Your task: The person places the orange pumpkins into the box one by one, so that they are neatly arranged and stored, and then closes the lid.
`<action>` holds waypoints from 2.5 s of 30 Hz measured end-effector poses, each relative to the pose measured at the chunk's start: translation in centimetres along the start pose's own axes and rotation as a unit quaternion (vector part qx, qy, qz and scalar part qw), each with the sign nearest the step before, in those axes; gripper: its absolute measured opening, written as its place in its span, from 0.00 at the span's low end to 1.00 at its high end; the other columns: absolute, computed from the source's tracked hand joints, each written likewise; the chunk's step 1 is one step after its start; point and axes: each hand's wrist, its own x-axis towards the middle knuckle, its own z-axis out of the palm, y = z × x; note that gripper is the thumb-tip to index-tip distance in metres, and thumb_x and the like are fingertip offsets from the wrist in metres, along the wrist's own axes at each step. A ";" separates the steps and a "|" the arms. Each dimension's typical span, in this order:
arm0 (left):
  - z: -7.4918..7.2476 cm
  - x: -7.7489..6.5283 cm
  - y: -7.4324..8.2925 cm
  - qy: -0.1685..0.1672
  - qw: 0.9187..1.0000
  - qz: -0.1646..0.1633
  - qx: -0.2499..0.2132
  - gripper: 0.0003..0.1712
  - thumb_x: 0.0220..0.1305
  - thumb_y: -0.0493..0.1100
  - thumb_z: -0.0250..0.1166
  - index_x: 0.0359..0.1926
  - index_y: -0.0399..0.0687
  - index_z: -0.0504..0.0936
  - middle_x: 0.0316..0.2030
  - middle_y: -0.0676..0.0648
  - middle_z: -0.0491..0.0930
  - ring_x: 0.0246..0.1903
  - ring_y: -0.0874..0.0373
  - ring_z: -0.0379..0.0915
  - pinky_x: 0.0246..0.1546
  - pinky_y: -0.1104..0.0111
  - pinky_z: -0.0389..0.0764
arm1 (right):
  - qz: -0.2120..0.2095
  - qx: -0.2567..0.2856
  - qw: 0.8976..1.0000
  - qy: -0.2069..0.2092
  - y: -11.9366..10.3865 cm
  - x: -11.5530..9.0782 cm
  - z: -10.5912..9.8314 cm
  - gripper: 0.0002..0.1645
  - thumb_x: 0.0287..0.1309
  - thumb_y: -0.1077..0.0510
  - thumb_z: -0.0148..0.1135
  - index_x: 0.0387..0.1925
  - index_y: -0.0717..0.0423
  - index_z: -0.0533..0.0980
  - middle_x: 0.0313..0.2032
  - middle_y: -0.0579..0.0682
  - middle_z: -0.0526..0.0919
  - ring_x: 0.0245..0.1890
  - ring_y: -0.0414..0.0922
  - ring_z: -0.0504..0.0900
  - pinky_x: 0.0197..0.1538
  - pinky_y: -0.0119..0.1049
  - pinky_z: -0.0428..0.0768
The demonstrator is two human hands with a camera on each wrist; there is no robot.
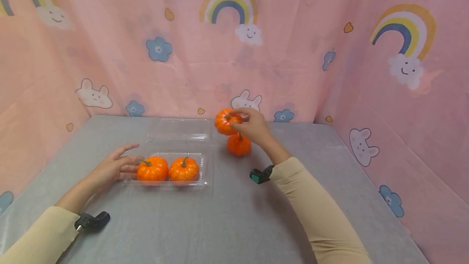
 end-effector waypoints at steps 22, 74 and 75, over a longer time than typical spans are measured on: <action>0.1 -0.2 -0.1 -0.001 1.000 0.001 0.004 0.36 0.73 0.49 0.50 0.76 0.51 0.46 0.67 0.30 0.63 0.52 0.47 0.79 0.51 0.62 0.82 | -0.009 0.031 0.999 -0.021 -1.8 0.4 2.4 0.20 0.58 0.54 0.65 0.53 0.46 0.79 0.62 0.50 0.72 0.57 0.56 0.76 0.50 0.49 0.83; -0.2 0.0 -0.3 -0.006 1.000 0.003 0.009 0.37 0.73 0.53 0.50 0.75 0.53 0.46 0.66 0.30 0.65 0.52 0.47 0.79 0.52 0.59 0.81 | -0.115 0.016 0.987 -0.108 -7.7 1.6 9.6 0.19 0.55 0.62 0.65 0.50 0.47 0.81 0.56 0.46 0.79 0.52 0.51 0.77 0.47 0.34 0.83; -0.2 0.0 -0.3 -0.005 1.000 0.003 0.009 0.37 0.73 0.53 0.50 0.75 0.53 0.46 0.66 0.30 0.65 0.52 0.48 0.79 0.52 0.59 0.81 | -0.119 0.013 0.987 -0.109 -7.8 1.6 9.8 0.19 0.55 0.62 0.65 0.50 0.48 0.81 0.56 0.46 0.80 0.52 0.50 0.77 0.47 0.33 0.83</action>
